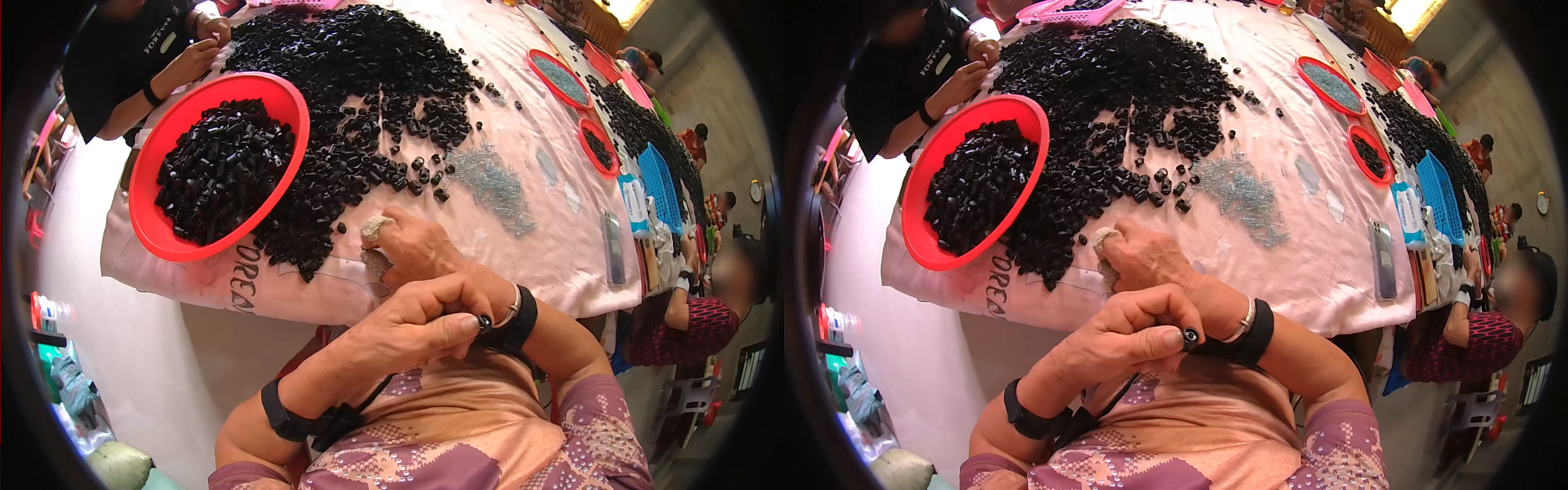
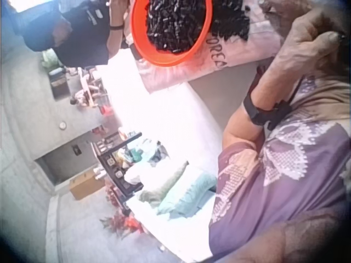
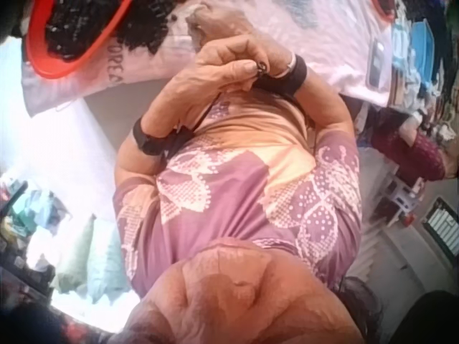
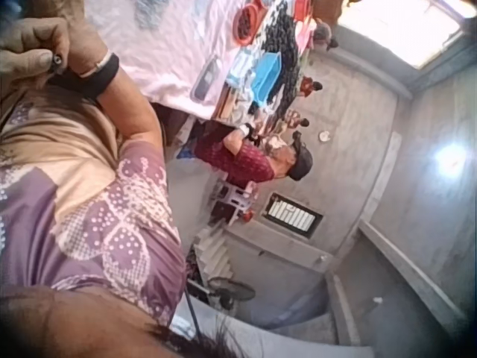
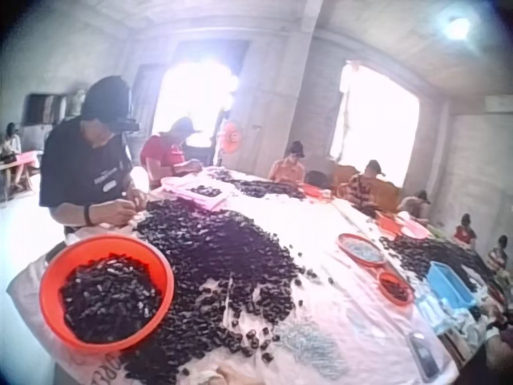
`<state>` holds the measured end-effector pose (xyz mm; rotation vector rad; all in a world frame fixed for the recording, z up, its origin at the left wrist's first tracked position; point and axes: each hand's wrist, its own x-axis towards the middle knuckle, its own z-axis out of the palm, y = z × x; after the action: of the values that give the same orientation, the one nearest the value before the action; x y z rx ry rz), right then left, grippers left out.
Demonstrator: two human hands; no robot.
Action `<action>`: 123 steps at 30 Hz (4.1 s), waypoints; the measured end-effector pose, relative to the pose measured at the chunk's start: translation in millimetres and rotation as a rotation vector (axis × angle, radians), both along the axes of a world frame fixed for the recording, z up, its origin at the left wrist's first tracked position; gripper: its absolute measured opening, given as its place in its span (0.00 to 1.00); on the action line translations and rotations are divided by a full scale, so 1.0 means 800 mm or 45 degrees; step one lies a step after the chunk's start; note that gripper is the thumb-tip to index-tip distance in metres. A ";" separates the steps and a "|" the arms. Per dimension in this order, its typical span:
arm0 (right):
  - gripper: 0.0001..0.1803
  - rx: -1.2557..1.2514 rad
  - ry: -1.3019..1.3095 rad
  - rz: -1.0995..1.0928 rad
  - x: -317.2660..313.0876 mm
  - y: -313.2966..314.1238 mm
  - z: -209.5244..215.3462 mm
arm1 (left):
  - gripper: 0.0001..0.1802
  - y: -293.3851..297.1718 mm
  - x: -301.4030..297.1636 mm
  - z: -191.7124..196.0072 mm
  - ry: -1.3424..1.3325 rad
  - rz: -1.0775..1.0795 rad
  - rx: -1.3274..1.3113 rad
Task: Assembling small plastic parts by inserting decorative stones into black housings.
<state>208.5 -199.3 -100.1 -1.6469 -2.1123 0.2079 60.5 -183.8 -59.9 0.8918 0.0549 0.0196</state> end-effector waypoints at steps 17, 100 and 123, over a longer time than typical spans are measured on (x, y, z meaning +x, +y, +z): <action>0.08 -0.094 1.609 -0.299 0.043 -0.127 0.027 | 0.09 0.000 0.021 -0.040 0.331 0.379 0.139; 0.16 0.344 -0.129 -0.153 0.039 -0.120 0.019 | 0.09 -0.002 0.021 -0.031 0.427 0.353 0.441; 0.17 0.326 -0.015 -0.085 0.038 -0.118 0.011 | 0.11 0.001 0.017 -0.033 0.381 0.312 0.474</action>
<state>239.1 -294.1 -91.7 -1.5661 -1.9939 -0.0906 73.8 -182.8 -86.2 1.2505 0.4517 0.1277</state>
